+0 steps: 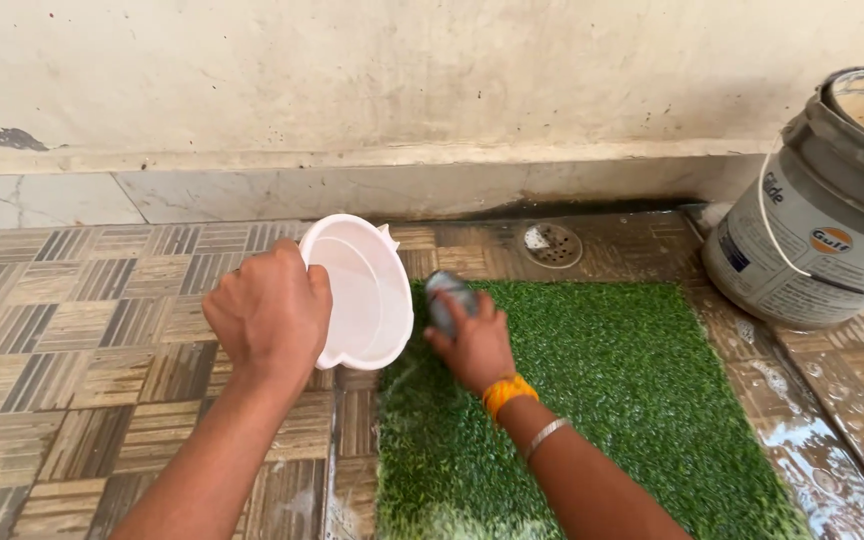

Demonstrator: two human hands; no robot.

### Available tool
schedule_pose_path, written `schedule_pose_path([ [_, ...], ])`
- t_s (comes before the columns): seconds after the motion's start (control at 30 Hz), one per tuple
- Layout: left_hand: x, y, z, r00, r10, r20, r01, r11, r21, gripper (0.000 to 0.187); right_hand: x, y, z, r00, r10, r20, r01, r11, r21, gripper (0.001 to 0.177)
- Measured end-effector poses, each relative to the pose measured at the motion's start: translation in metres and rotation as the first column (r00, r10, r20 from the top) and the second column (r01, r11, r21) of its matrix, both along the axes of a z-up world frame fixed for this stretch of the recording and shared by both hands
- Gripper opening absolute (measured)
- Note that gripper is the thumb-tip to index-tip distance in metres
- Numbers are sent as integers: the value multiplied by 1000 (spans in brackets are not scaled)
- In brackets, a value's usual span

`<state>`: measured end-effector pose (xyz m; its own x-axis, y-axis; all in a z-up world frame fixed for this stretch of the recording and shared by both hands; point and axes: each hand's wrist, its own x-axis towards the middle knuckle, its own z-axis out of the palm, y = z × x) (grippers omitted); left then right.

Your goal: Cleaning an artificial grass mat using water and a scrub brush.

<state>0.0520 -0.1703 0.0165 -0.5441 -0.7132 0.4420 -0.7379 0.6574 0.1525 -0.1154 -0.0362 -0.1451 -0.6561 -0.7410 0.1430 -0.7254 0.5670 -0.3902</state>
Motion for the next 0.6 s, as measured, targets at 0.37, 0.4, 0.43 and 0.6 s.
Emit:
schedule_pose_path([
  [0.37, 23, 2, -7, 999, -1, -38, 0, 1000, -22, 22, 52, 57, 1, 829, 552, -92, -556, 831, -19, 63],
  [0.4, 26, 4, -7, 999, 2, -52, -4, 1000, -26, 22, 49, 63, -4, 803, 587, -105, -593, 804, -45, 63],
  [0.43, 27, 9, -7, 998, 8, -56, -10, 1000, -25, 22, 47, 63, 5, 799, 591, -108, -598, 800, -42, 63],
  [0.6, 37, 26, -2, 995, 104, 5, -103, 980, 170, 19, 54, 62, 21, 993, 120, 14, -121, 983, 135, 65],
])
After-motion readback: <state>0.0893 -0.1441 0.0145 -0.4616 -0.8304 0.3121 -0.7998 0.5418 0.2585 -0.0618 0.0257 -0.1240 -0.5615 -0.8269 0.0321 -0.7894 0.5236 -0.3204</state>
